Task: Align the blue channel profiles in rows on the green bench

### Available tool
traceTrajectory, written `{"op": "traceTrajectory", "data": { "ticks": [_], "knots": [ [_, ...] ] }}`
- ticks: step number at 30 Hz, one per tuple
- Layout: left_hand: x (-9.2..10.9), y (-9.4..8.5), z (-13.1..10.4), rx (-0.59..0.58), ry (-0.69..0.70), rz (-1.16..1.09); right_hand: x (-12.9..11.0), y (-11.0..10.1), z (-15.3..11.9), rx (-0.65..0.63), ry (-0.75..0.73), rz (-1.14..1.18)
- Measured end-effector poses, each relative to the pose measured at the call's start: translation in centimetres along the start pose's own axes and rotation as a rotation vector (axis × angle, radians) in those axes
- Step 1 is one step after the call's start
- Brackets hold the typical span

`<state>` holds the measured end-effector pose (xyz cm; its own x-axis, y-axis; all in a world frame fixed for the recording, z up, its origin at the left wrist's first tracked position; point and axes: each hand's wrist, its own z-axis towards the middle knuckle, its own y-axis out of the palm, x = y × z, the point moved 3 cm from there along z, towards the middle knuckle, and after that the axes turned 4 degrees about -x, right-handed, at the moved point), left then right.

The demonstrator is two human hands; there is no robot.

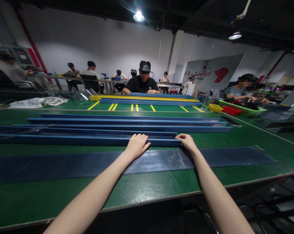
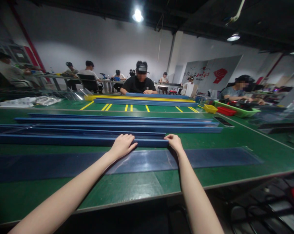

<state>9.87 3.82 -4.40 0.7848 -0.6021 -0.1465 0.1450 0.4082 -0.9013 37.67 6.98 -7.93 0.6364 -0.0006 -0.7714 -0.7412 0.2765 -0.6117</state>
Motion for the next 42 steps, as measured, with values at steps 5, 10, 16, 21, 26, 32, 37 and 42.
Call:
{"op": "traceTrajectory", "data": {
  "ticks": [5, 10, 16, 21, 26, 32, 37, 42],
  "knots": [
    [-0.02, 0.03, 0.04, 0.004, -0.005, 0.002, 0.05, 0.04, 0.04, -0.005, -0.004, -0.004],
    [-0.02, 0.04, 0.05, 0.002, -0.005, 0.004, 0.08, 0.08, 0.10, -0.010, -0.004, -0.005],
    [0.03, 0.07, 0.06, 0.009, -0.006, 0.004, 0.01, 0.11, 0.09, -0.017, -0.004, -0.002],
    [0.10, 0.12, 0.01, 0.040, -0.003, 0.000, -0.02, 0.06, 0.03, -0.020, 0.000, -0.001],
    [0.08, 0.25, -0.03, 0.059, -0.003, -0.032, 0.08, 0.11, 0.03, -0.015, -0.009, 0.007],
    [0.03, 0.24, -0.06, 0.047, -0.009, -0.042, 0.07, 0.10, 0.05, -0.012, -0.010, 0.012],
    [0.10, 0.18, -0.05, 0.035, -0.013, -0.043, 0.01, 0.04, -0.04, -0.012, -0.004, 0.009],
    [0.10, 0.20, -0.03, 0.043, -0.011, -0.052, 0.13, 0.11, 0.02, -0.013, -0.008, 0.018]
  ]
}}
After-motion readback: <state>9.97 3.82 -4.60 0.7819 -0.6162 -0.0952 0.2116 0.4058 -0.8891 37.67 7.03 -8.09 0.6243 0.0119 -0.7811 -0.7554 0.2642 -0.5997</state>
